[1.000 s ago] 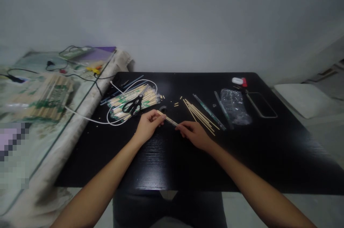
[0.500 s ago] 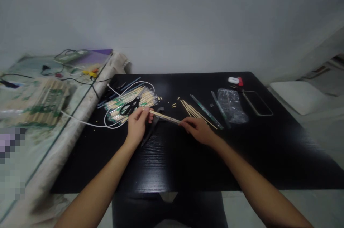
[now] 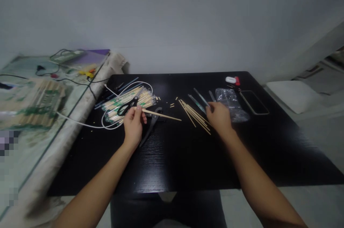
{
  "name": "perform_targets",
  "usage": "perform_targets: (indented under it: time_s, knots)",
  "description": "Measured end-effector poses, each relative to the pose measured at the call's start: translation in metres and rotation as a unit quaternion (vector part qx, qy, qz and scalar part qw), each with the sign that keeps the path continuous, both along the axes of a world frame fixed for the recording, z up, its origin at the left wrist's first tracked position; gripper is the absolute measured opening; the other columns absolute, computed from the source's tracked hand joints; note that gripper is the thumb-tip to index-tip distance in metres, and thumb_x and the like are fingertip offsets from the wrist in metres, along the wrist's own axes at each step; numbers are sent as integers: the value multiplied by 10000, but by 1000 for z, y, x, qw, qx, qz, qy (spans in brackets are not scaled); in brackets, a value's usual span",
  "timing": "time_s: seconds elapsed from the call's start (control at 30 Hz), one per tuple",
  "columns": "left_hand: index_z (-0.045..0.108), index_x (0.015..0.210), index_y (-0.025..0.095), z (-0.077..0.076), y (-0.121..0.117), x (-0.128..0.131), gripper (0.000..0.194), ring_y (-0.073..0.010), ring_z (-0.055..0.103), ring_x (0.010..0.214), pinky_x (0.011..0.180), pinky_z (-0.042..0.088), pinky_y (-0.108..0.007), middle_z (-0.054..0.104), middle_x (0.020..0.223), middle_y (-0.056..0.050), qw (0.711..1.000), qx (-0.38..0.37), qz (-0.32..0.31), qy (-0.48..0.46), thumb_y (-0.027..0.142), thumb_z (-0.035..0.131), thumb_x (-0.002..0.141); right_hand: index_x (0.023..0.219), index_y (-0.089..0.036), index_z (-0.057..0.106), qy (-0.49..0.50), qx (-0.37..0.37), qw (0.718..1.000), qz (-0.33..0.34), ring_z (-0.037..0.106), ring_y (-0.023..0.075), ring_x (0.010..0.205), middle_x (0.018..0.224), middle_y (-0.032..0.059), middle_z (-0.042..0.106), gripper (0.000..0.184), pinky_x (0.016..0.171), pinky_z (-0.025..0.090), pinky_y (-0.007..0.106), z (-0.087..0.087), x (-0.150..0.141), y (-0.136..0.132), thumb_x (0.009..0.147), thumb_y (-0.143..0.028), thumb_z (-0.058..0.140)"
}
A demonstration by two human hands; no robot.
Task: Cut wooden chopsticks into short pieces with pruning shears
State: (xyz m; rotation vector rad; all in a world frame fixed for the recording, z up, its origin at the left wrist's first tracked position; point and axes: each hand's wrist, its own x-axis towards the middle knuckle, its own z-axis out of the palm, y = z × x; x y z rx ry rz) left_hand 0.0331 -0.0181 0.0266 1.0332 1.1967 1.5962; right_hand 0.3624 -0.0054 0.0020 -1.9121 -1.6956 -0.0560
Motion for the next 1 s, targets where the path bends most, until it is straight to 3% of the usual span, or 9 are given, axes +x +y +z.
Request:
perform_targets:
  time_s: [0.17,0.27,0.37,0.57,0.67,0.83,1.0]
  knots:
    - [594,747,189,-1,-4,2,354,-76,474,533,529,411,-206,526,635,39,999,3,-24,41,480,641,944,1179,-107,724,-20,36,999,25,584,355,1080,1114,204,689,367,980,465,507,3,-13,-6,888,-255,558]
    - [609,764,191,-1,-5,2,349,-81,476,535,529,412,-207,520,626,41,998,-3,-32,47,488,636,945,1111,-150,730,58,48,992,100,648,291,989,1064,161,721,300,934,512,444,8,-22,-8,944,-258,505]
    - [611,758,191,-2,-5,3,357,-85,480,539,534,416,-209,520,618,38,998,-7,-38,54,496,636,942,1101,-180,724,123,7,983,134,697,249,865,1037,126,759,284,845,550,402,10,-29,-10,970,-290,498]
    - [600,740,191,-3,-6,3,372,-84,473,531,527,402,-208,511,608,40,997,-18,-47,60,507,647,931,1163,-161,708,125,-13,987,104,730,267,938,1070,138,775,321,896,545,405,5,-25,-7,985,-310,486]
    - [600,736,194,-3,-6,4,372,-87,472,527,524,400,-213,513,608,38,996,-18,-49,66,508,643,931,1088,-159,723,86,-28,991,97,722,277,954,1041,138,776,273,910,539,419,2,-20,-5,936,-252,516]
    - [593,720,194,-2,-6,4,380,-89,476,528,524,409,-215,519,603,35,996,-11,-47,73,510,653,922,995,-194,733,35,-56,994,82,691,268,874,946,110,755,224,837,541,419,1,-18,-7,862,-193,554]
    - [615,738,192,-2,-6,5,376,-86,485,517,516,414,-217,519,596,38,996,-9,-45,77,523,663,910,966,-204,726,44,-62,993,90,672,263,821,922,108,750,194,805,537,431,-2,-17,-5,878,-189,554]
